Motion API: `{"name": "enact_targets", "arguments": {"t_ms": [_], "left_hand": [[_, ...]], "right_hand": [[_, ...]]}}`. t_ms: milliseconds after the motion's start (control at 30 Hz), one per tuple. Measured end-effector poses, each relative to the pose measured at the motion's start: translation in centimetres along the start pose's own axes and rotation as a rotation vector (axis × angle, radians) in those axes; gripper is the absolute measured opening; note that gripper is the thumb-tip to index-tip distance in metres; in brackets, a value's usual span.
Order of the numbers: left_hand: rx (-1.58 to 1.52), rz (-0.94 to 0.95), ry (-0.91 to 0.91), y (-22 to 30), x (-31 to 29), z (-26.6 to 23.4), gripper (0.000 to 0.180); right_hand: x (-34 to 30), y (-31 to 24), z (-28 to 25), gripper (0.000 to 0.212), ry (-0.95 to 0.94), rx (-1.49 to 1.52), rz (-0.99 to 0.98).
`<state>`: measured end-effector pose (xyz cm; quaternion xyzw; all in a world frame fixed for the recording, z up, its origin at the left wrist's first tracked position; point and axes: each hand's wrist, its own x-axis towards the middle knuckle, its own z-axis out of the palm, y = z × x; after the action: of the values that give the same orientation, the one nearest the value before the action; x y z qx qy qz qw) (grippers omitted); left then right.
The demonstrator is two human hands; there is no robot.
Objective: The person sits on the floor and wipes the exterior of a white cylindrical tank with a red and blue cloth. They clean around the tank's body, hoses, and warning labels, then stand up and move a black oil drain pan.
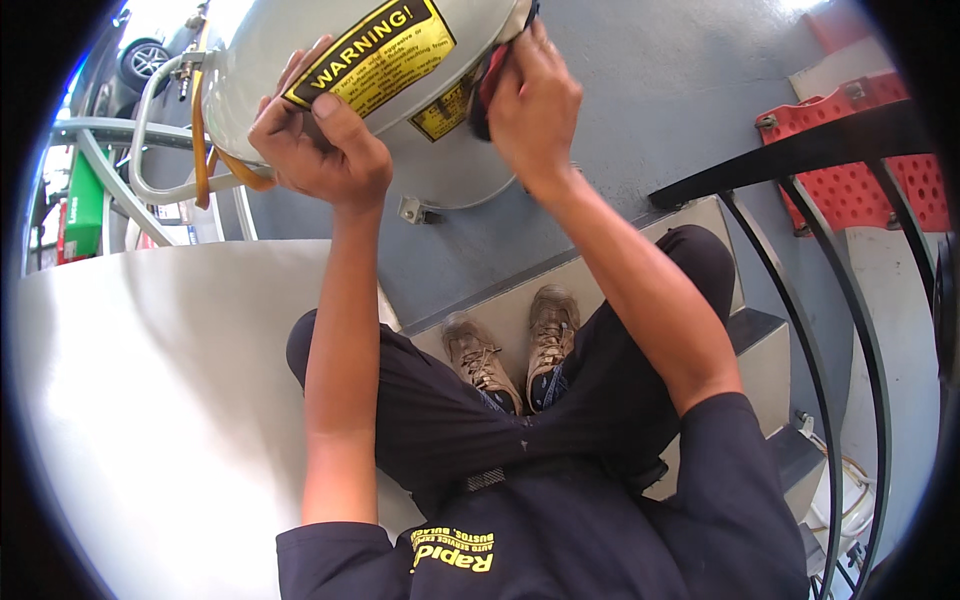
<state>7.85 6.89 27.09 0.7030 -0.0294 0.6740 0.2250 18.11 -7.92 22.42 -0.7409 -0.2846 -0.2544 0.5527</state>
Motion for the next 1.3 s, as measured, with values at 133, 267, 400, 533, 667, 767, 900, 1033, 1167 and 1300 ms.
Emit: {"name": "enact_targets", "arguments": {"t_ms": [133, 267, 400, 533, 667, 767, 900, 1033, 1167, 1300], "left_hand": [[-0.015, -0.043, -0.008, 0.6, -0.1, 0.8, 0.022], [-0.05, -0.019, -0.006, 0.2, -0.1, 0.7, 0.021], [-0.044, -0.023, -0.015, 0.4, -0.2, -0.1, 0.02], [-0.032, -0.008, -0.029, 0.6, 0.0, 0.7, 0.021], [-0.062, -0.047, -0.018, 0.5, -0.2, 0.0, 0.021], [-0.034, -0.078, -0.029, 0.9, -0.2, 0.3, 0.022], [-0.044, 0.011, -0.023, 0.2, 0.2, 0.6, 0.023], [-0.023, 0.006, -0.023, 0.2, 0.0, 0.1, 0.025], [-0.066, -0.021, 0.008, 0.5, 0.0, 0.9, 0.028], [-0.059, -0.007, 0.019, 0.0, -0.3, 0.8, 0.029]], "right_hand": [[-0.5, 5.0, 1.1, 0.05, -0.002, 0.055, 0.101], [-0.2, 6.0, 2.0, 0.048, -0.155, 0.26, 0.448], [2.5, 0.5, 0.4, 0.04, -0.025, 0.267, 0.212], [2.8, 5.2, 1.1, 0.043, 0.051, 0.045, -0.009], [2.9, 0.4, -1.2, 0.041, -0.136, 0.114, 0.244], [1.6, 1.3, -1.1, 0.041, -0.111, 0.109, 0.199], [2.0, 4.5, -0.7, 0.044, -0.293, 0.077, 0.477], [-0.8, 0.2, -1.4, 0.045, -0.157, 0.101, 0.227], [1.1, 5.5, -1.3, 0.041, -0.288, 0.024, 0.268], [2.8, 2.5, -1.4, 0.051, -0.293, 0.2, 0.469]]}}
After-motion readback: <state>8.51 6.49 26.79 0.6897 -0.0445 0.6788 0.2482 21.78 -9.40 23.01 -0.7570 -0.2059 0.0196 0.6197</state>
